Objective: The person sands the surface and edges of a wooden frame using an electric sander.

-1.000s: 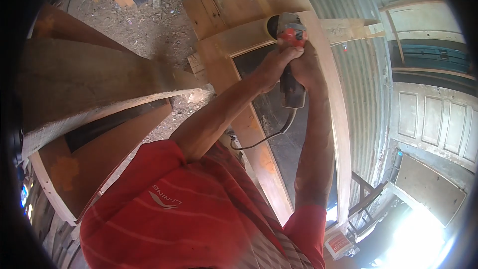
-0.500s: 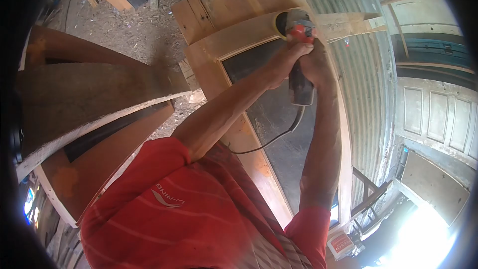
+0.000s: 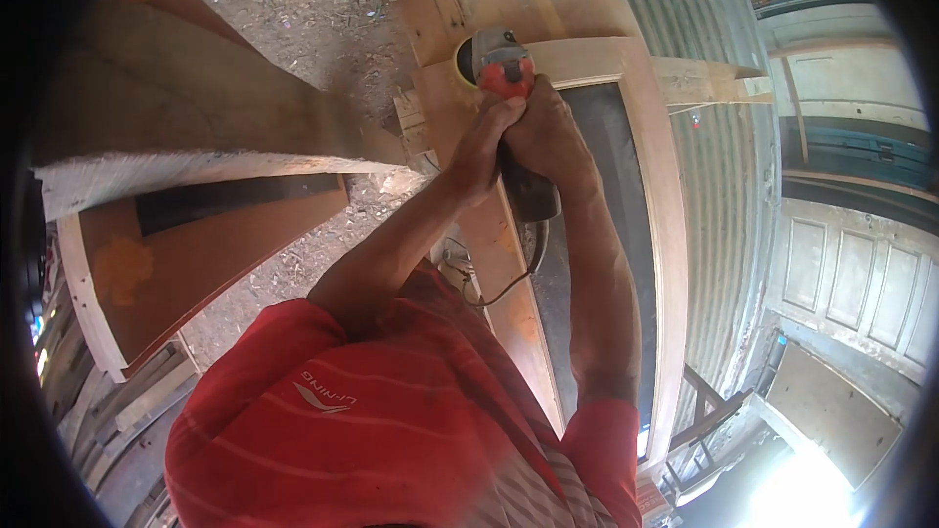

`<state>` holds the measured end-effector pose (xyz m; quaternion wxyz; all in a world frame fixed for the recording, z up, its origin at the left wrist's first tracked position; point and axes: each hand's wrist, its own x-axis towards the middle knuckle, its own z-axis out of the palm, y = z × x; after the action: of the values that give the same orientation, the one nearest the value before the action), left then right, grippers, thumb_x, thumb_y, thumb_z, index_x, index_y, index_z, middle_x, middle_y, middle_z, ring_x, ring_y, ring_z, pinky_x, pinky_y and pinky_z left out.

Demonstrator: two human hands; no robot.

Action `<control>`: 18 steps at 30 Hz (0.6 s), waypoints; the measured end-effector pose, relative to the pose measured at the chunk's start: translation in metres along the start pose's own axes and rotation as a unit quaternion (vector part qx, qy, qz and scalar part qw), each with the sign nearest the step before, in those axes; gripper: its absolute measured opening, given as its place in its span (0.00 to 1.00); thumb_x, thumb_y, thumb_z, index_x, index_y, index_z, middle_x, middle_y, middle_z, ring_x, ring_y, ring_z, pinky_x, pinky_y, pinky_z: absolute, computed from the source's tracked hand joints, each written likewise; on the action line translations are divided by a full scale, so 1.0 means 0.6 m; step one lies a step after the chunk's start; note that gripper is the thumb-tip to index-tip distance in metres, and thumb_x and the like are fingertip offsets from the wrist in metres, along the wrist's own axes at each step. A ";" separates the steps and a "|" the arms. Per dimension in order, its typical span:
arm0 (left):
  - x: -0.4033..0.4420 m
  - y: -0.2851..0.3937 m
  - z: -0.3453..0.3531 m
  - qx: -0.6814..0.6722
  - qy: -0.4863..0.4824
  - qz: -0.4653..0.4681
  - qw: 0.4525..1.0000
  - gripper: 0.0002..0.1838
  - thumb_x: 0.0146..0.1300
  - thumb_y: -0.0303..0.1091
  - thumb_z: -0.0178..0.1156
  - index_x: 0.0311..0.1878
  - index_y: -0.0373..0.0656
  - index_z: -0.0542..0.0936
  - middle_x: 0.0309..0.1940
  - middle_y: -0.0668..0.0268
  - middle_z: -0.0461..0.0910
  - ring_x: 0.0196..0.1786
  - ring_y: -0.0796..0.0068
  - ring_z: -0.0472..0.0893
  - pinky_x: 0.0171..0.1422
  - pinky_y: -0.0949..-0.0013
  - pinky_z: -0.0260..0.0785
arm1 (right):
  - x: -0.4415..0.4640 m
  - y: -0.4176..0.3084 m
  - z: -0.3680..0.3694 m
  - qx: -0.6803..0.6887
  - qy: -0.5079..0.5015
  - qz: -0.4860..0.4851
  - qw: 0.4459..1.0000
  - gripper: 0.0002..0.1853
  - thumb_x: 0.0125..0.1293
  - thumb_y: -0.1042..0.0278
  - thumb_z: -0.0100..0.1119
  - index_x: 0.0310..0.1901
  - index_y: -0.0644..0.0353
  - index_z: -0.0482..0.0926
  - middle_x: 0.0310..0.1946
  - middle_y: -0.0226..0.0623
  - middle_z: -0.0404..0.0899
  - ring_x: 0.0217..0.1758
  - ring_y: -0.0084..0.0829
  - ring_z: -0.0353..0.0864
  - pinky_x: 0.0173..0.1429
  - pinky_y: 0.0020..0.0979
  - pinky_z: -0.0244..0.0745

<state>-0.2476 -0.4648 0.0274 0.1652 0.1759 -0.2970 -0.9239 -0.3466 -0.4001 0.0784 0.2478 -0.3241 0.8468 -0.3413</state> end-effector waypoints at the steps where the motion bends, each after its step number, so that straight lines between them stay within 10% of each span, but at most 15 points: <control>1: -0.006 0.000 -0.005 0.001 0.010 0.001 1.000 0.22 0.76 0.45 0.60 0.63 0.38 0.77 0.52 0.67 0.81 0.56 0.78 0.79 0.67 0.69 0.68 | 0.005 0.009 0.007 0.006 -0.004 -0.006 1.000 0.39 0.66 0.41 0.69 0.55 0.79 0.73 0.48 0.70 0.83 0.60 0.66 0.82 0.60 0.50 0.78; 5: -0.046 0.005 -0.010 0.004 0.044 0.032 0.999 0.20 0.77 0.45 0.59 0.59 0.38 0.78 0.50 0.67 0.82 0.55 0.78 0.79 0.65 0.69 0.69 | -0.024 -0.028 0.024 0.022 -0.041 -0.048 0.998 0.39 0.65 0.42 0.70 0.54 0.78 0.73 0.47 0.70 0.83 0.59 0.67 0.82 0.59 0.51 0.78; 8: -0.055 0.023 -0.006 -0.013 0.071 0.033 0.997 0.18 0.76 0.44 0.60 0.57 0.39 0.80 0.48 0.68 0.82 0.55 0.79 0.79 0.65 0.69 0.70 | -0.014 -0.053 0.026 -0.018 -0.052 -0.015 0.998 0.30 0.70 0.48 0.70 0.57 0.70 0.78 0.48 0.52 0.86 0.52 0.39 0.87 0.58 0.39 0.79; 14: -0.082 0.000 -0.013 -0.010 0.069 0.050 0.996 0.19 0.75 0.43 0.61 0.59 0.38 0.79 0.48 0.67 0.82 0.53 0.79 0.79 0.62 0.70 0.71 | -0.030 -0.020 0.040 -0.052 -0.087 -0.068 0.993 0.30 0.69 0.48 0.70 0.57 0.68 0.78 0.47 0.48 0.86 0.52 0.34 0.86 0.57 0.39 0.79; 18: -0.072 0.013 -0.005 0.059 0.041 0.034 0.997 0.22 0.77 0.46 0.58 0.63 0.38 0.77 0.55 0.65 0.80 0.59 0.76 0.77 0.67 0.67 0.67 | -0.027 -0.033 0.025 0.003 -0.061 -0.044 0.997 0.36 0.67 0.45 0.70 0.59 0.74 0.74 0.50 0.66 0.84 0.60 0.61 0.84 0.61 0.48 0.79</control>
<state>-0.2068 -0.4547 0.0397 0.1982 0.2128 -0.3503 -0.8904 -0.3187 -0.4054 0.0865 0.2846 -0.3807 0.8140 -0.3339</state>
